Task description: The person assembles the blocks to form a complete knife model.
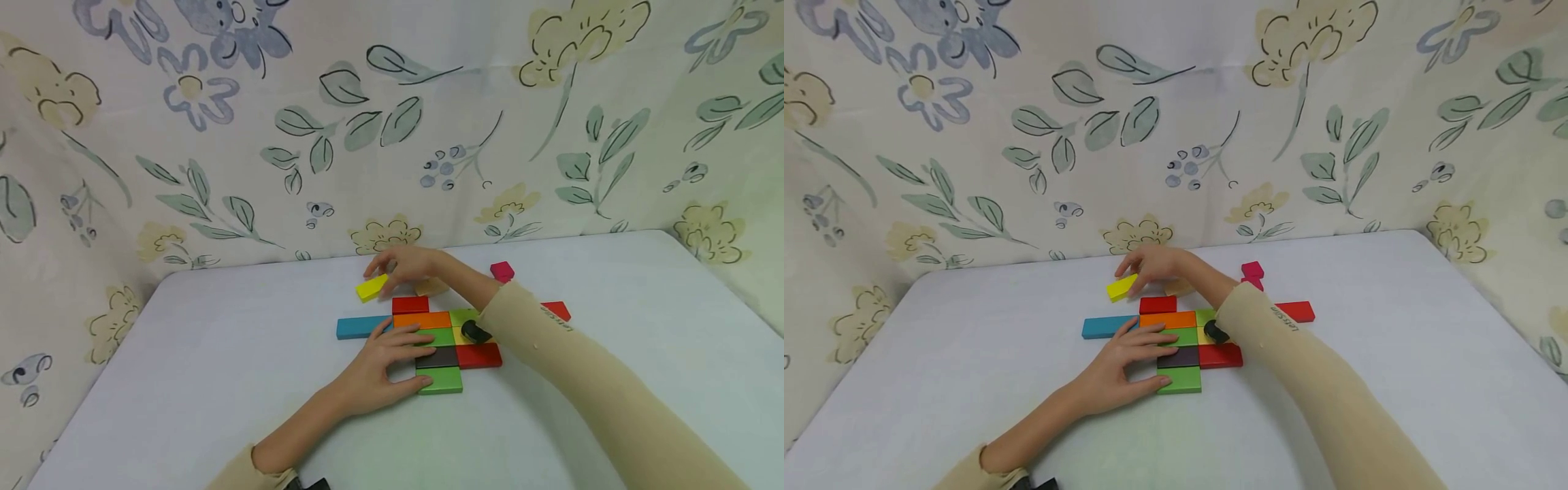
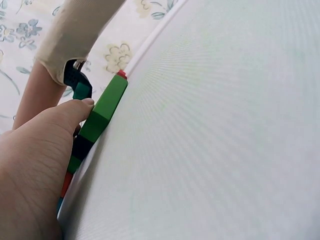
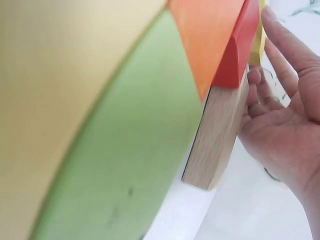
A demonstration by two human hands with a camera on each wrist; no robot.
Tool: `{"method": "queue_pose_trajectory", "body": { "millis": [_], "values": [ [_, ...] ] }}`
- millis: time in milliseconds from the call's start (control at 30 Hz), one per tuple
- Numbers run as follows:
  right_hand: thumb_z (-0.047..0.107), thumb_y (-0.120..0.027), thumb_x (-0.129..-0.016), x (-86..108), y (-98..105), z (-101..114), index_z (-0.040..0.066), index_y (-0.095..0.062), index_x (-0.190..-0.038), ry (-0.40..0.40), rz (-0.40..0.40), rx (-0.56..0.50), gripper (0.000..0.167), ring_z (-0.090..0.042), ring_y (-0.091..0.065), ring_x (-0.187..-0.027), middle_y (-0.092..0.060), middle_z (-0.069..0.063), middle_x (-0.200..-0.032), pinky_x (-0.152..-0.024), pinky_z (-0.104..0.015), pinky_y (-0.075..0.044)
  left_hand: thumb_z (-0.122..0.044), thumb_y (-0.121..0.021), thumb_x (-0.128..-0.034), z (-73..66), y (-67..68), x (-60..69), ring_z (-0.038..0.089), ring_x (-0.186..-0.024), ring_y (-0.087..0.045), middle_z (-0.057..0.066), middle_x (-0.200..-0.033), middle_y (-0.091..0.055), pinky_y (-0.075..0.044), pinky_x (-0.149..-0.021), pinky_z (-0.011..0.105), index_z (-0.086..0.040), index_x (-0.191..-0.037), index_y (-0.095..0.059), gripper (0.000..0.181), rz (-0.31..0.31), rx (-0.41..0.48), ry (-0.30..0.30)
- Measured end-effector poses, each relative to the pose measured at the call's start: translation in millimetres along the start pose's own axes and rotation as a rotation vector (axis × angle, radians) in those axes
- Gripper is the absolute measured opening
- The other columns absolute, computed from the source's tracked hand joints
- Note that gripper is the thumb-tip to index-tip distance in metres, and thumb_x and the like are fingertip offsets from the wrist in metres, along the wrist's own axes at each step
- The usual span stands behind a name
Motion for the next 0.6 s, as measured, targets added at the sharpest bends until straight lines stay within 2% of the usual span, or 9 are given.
{"method": "queue_pose_trajectory", "body": {
  "millis": [100, 233, 600],
  "values": [
    [0.012, -0.081, -0.090, -1.5, -1.9, 2.7, 0.008, -0.075, -0.129, 0.008, -0.011, 0.014, 0.039, -0.023, -0.055, -0.117, -0.071, -0.008, -0.123, -0.097, -0.030, -0.048, -0.027, -0.080, -0.0943, 0.7, -0.7, 0.0, 0.023, -0.151, -0.046, -0.003, -0.146, -0.066, -0.013, -0.127, 0.068, -0.014, -0.133, -0.075, 0.042, 0.003, 0.002, 0.003],
    [0.010, -0.080, -0.090, -1.5, -1.9, 2.9, 0.006, -0.078, -0.125, 0.001, -0.027, 0.026, 0.034, -0.022, -0.056, -0.113, -0.073, -0.007, -0.118, -0.095, -0.029, -0.049, -0.028, -0.079, -0.0951, 1.7, -1.4, -0.1, 0.022, -0.151, -0.045, -0.002, -0.147, -0.065, -0.012, -0.128, 0.066, -0.013, -0.134, -0.075, 0.042, 0.010, 0.014, 0.011],
    [0.011, -0.080, -0.093, 7.6, 8.4, 1.8, 0.005, -0.076, -0.125, 0.016, -0.041, 0.029, 0.033, -0.023, -0.057, -0.115, -0.069, -0.009, -0.121, -0.103, -0.034, -0.050, -0.028, -0.079, -0.0950, 0.8, -0.7, 0.0, 0.023, -0.151, -0.046, -0.002, -0.146, -0.066, -0.012, -0.127, 0.069, -0.014, -0.134, -0.075, 0.041, 0.012, 0.006, 0.012]
  ]
}}
Point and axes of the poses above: each hand's wrist, its own x-axis away from the middle knuckle, its own y-axis out of the back of the hand, z = x × y, the point moved 9 cm from there along -x, towards the middle knuckle
